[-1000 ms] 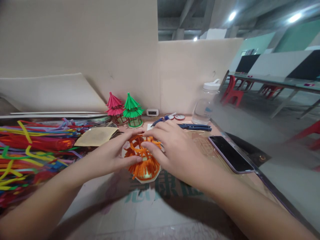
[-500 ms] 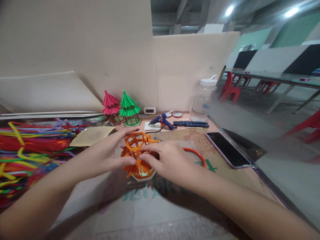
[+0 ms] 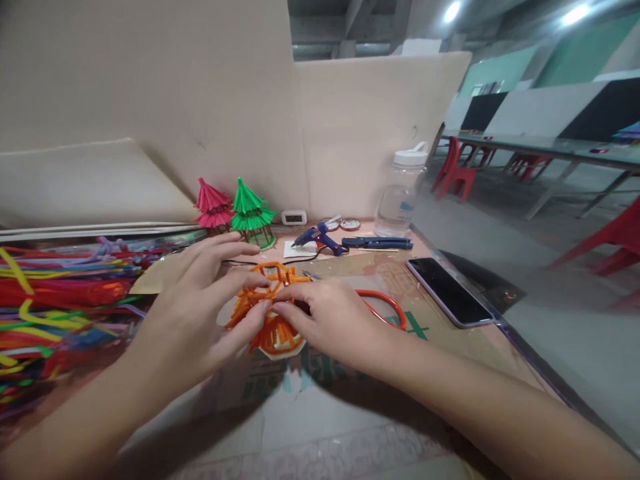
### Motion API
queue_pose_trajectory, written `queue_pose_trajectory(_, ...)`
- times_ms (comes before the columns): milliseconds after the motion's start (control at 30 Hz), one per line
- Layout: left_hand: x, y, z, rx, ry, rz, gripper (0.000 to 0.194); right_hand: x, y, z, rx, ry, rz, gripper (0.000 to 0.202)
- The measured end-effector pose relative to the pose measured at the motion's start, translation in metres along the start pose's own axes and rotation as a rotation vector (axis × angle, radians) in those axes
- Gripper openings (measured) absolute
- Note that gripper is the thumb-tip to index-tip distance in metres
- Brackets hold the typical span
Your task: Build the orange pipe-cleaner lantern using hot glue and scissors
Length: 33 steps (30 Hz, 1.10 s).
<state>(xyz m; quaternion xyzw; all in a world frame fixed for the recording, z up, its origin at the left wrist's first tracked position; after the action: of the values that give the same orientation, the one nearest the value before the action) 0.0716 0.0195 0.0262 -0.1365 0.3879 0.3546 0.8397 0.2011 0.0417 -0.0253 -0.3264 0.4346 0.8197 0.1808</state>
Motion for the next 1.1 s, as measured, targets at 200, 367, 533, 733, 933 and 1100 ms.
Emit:
queue_pose_trajectory(200, -0.0016, -0.0022, -0.0001, 0.011, -0.03, 0.041, 0.013, 0.0014, -0.0009, 0.0014, 0.011, 0.015, 0.008, 0.023)
queue_pose_trajectory(367, -0.0004, -0.0028, 0.0006, 0.02, -0.035, 0.029, 0.013, 0.002, -0.0022, 0.0009, 0.006, 0.014, -0.004, 0.022)
queue_pose_trajectory(533, 0.0, -0.0023, 0.0012, 0.023, -0.047, 0.01, 0.013, 0.0015, -0.0024, 0.0005, 0.016, 0.016, -0.004, 0.023)
queue_pose_trajectory(733, 0.0008, -0.0015, 0.0016, 0.017, -0.024, 0.001, 0.014, 0.0014, -0.0033, 0.0014, 0.029, 0.017, -0.005, 0.023)
queue_pose_trajectory(933, -0.0009, -0.0011, 0.0012, 0.023, -0.025, -0.001, 0.013, 0.0029, -0.0037, 0.0014, 0.027, 0.025, -0.004, 0.023)
queue_pose_trajectory(1100, 0.0019, -0.0017, 0.0018, 0.039, -0.019, -0.002, 0.012, 0.0026, -0.0044, 0.0015, 0.029, 0.027, -0.007, 0.023)
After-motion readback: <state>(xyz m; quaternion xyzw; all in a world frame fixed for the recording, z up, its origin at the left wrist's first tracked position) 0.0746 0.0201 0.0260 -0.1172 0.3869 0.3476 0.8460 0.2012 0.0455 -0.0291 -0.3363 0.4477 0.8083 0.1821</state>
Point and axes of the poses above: each hand's wrist, its own z-axis towards the middle knuckle, its own x-axis out of the palm, y = z × x, the point moved 7 cm from there along z, towards the middle knuckle, and after that the axes turned 4 degrees about -y, right-handed, at the moved point
